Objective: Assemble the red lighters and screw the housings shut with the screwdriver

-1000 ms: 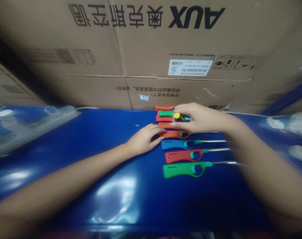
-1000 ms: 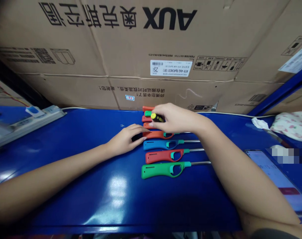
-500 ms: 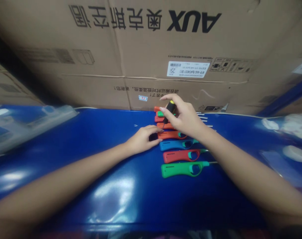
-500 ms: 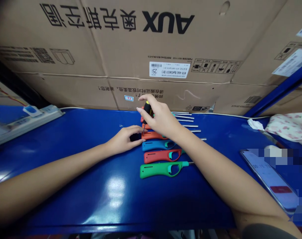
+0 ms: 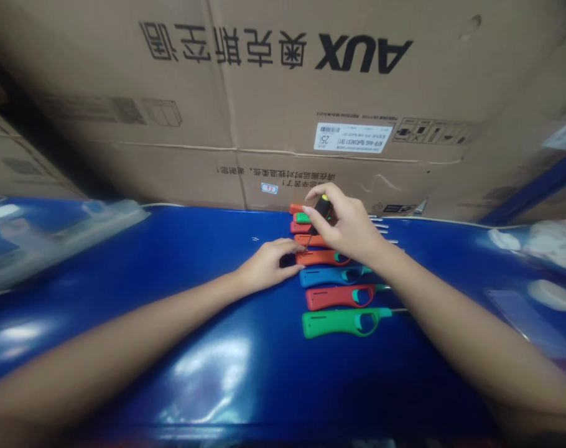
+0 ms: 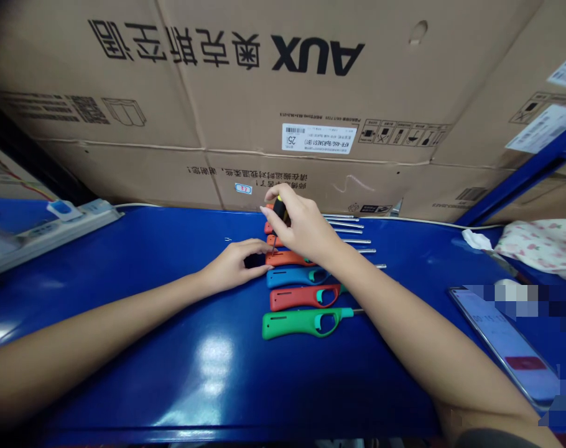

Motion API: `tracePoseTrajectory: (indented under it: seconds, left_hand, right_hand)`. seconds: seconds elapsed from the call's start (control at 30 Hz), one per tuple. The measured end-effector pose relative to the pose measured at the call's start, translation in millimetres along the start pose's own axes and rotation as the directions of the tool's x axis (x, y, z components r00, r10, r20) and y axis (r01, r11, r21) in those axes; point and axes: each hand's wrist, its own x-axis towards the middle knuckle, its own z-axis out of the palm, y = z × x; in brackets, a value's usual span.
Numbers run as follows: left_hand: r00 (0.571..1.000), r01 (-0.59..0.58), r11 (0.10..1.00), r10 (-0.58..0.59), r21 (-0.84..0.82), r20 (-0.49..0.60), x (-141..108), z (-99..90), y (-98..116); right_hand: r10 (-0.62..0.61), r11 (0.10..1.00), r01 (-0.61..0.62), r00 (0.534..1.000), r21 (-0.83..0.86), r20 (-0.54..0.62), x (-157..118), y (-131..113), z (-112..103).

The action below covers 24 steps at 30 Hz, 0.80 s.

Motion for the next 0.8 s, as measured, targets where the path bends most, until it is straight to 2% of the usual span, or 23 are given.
tracePoseTrajectory:
  seconds: [0.13,0.3,0.37,0.47,0.57,0.67,0.8]
  left_hand:
    - [0.999,0.039,0.998,-0.04,-0.057,-0.016,0,0.9,-1]
    - [0.995,0.098,0.988,-0.102,-0.117,-0.022,2,1.6,-3]
    - [0.991,0.127,0.983,-0.131,-0.135,-0.025,3,2.7,-3]
    - [0.983,0.171,0.974,-0.179,-0.15,-0.043,7,5.4,-1]
    - [0.975,0.207,0.967,-0.217,-0.15,-0.053,11,8.2,2]
    - [0.97,0.23,0.962,-0.239,-0.146,-0.046,15,9.3,4]
    - [0.974,0.221,0.962,-0.226,-0.159,-0.016,16,7.7,3]
  right_hand:
    - [0.028,1.0,-0.028,1.0,0.009,0.012,-1,2,2]
    - [0.062,0.997,-0.057,0.992,-0.051,0.106,3,-2,-2]
    - [0.102,0.98,-0.07,0.981,-0.187,0.166,9,-8,-5]
    - [0.172,0.886,-0.064,0.965,-0.46,0.197,22,-19,-10]
    - [0.203,0.813,-0.05,0.958,-0.58,0.202,33,-26,-12]
    - [0.206,0.837,-0.013,0.933,-0.547,0.294,38,-30,-15]
    - [0.16,0.915,0.035,0.883,-0.401,0.442,36,-31,-20]
